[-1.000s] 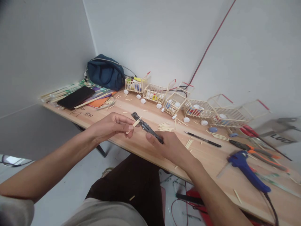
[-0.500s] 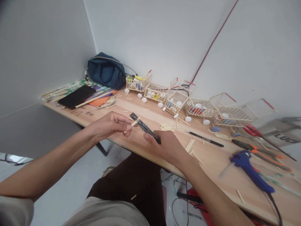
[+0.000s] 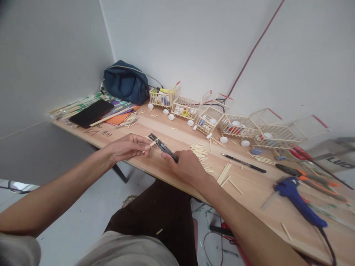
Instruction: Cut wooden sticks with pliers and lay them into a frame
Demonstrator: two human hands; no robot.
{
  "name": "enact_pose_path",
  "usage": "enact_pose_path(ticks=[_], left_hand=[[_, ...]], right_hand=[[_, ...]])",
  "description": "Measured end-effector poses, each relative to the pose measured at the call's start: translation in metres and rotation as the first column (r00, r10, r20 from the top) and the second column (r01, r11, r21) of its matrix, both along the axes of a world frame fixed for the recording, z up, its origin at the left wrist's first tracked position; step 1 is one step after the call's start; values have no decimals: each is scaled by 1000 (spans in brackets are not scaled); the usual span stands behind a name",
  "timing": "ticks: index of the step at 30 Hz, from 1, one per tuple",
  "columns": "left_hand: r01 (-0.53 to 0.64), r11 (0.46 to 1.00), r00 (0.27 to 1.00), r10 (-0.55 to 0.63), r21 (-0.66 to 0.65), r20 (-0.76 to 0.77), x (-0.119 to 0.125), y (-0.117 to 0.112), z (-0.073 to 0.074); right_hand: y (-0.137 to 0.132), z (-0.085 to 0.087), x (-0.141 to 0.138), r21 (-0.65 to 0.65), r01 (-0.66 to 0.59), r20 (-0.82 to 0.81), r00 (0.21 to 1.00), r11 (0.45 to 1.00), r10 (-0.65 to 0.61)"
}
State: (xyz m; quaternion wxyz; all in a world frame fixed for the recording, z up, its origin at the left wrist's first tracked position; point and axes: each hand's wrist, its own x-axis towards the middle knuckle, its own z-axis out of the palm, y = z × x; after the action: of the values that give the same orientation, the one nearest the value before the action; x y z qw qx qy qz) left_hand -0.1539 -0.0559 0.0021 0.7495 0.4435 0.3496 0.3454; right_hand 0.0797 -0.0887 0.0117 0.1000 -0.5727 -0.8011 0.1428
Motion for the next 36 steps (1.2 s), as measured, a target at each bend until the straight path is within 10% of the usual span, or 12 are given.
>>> enact_pose_path(ticks=[23, 36], left_hand=[[-60, 988, 997, 68, 144, -46, -8, -12, 22], [-46, 976, 994, 65, 213, -84, -12, -2, 32]], right_hand=[[-14, 38, -21, -34, 195, 280, 943, 980, -177], [4, 19, -16, 133, 107, 150, 981, 985, -127]])
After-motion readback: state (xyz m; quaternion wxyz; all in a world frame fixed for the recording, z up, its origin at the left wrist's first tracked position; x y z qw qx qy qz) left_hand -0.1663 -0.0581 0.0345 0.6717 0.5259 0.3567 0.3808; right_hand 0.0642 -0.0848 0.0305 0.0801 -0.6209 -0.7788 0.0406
